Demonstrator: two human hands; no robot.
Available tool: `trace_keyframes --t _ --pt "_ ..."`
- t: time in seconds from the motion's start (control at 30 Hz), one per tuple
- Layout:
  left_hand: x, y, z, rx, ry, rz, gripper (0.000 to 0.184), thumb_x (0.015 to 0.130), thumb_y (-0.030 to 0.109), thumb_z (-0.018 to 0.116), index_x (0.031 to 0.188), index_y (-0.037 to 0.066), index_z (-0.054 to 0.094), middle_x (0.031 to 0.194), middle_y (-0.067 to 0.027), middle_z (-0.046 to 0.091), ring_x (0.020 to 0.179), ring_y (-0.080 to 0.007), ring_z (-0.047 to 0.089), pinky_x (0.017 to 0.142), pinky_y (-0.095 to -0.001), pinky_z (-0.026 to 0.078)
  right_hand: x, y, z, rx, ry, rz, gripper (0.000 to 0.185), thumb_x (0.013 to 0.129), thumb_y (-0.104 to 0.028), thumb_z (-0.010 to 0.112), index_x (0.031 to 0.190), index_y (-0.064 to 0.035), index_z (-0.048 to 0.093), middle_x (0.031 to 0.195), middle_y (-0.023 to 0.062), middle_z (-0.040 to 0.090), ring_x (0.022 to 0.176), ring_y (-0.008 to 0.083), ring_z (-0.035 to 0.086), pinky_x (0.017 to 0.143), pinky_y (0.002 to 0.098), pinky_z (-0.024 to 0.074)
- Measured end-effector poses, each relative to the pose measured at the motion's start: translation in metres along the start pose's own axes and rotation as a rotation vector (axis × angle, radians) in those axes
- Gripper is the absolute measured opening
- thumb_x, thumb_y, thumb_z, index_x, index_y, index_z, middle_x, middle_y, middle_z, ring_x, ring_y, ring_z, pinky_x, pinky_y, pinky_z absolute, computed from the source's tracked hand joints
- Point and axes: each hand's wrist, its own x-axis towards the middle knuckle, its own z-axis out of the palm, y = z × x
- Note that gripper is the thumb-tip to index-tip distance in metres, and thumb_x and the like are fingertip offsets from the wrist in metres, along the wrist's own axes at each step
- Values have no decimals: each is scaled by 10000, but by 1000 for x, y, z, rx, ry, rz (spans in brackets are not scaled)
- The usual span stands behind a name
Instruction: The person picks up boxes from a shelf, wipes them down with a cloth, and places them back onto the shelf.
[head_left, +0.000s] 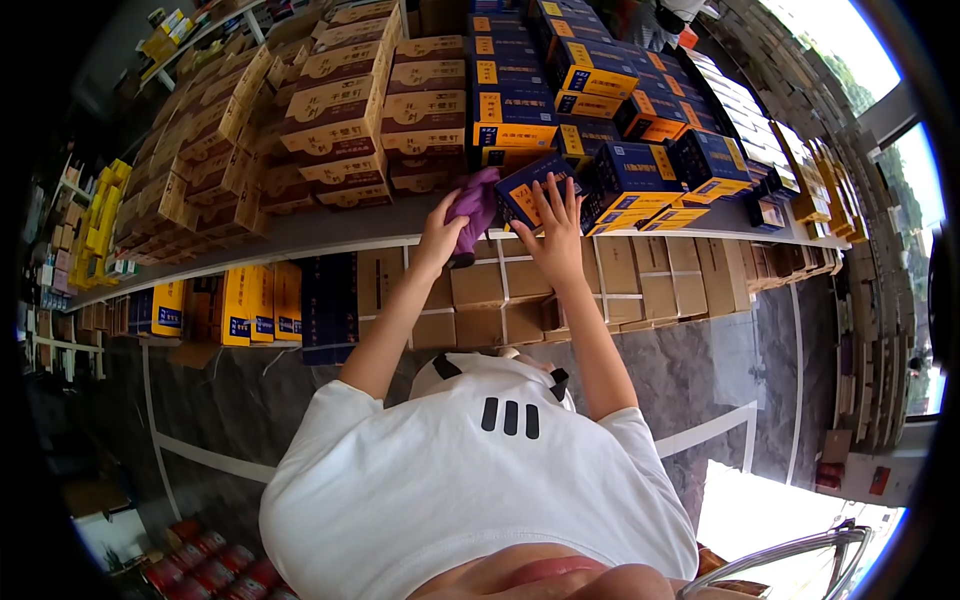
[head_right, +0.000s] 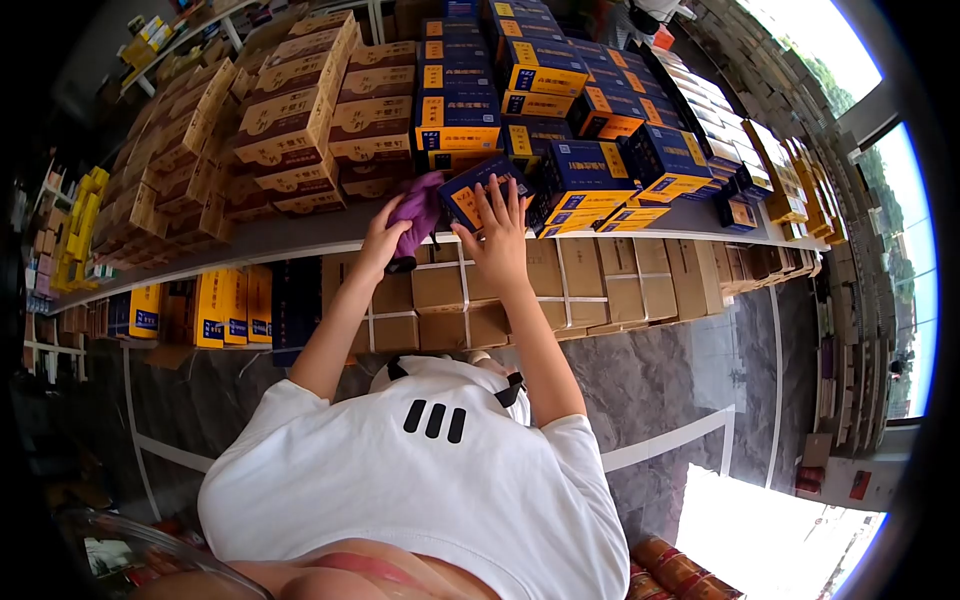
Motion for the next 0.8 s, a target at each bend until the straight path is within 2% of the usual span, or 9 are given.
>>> trace_keyframes --t 0.2,0.27,0.37,0.4,0.47,0.53,0.63,0.7,0.8 --pt "-6 56 1 84 -17 207 488 840 65 537 1315 -37 496 1248 -183 586 1119 -231 571 971 -310 421 -3 -14 -18 164 -3 57 677 874 -362 653 1432 -69 407 1533 157 289 1441 389 158 1151 543 136" --pt "-28 65 5 2 -48 315 506 853 65 543 1346 -23 472 1282 -180 562 1160 -225 550 1008 -312 401 -13 -38 -42 260 58 37 651 901 -342 621 1436 -54 388 1515 193 291 1416 385 230 1146 502 175" --pt "-67 67 24 -269 -200 231 592 900 111 581 1438 8 356 1383 -161 463 1273 -222 453 1089 -322 316 -49 -50 -34 1091 3 292 590 929 -255 578 1439 -46 367 1433 136 402 1339 278 374 1107 376 276" --pt "-76 62 31 -360 -271 161 613 907 115 580 1454 13 325 1407 -161 437 1300 -226 426 1109 -329 289 -64 -59 -31 1434 50 558 581 976 -297 515 1458 -47 307 1439 110 395 1342 252 372 1106 380 294" --pt "-89 56 50 -245 -431 187 649 915 110 576 1478 19 266 1450 -158 376 1344 -231 367 1136 -336 239 -74 -65 -38 2001 77 753 605 1005 -364 455 1475 -48 241 1453 107 376 1340 251 377 1114 388 300" --pt "-98 41 73 -239 -407 206 595 926 81 556 1461 16 303 1436 -136 373 1316 -222 391 1110 -338 280 -75 -71 -58 1860 147 895 588 1014 -386 426 1467 -55 251 1426 117 421 1311 242 422 1101 390 338" --pt "-98 42 85 125 -278 424 594 912 119 594 1434 11 333 1327 -167 417 1212 -278 462 1059 -355 331 -82 -67 -57 1950 215 849 541 1016 -365 433 1440 -57 299 1397 115 456 1281 234 457 1075 376 372" --pt "-96 46 87 538 -267 522 611 885 163 643 1403 5 362 1228 -198 421 1125 -322 479 1007 -364 363 -84 -66 -55 1828 327 1032 492 1011 -342 456 1397 -56 354 1359 124 493 1217 235 520 1026 372 426" --pt "-89 34 86 519 -142 514 676 851 197 689 1408 14 353 1237 -215 408 1155 -351 449 1004 -398 363 -88 -56 -58 1888 385 988 447 1007 -304 471 1372 -63 377 1304 137 536 1140 244 576 974 380 472"
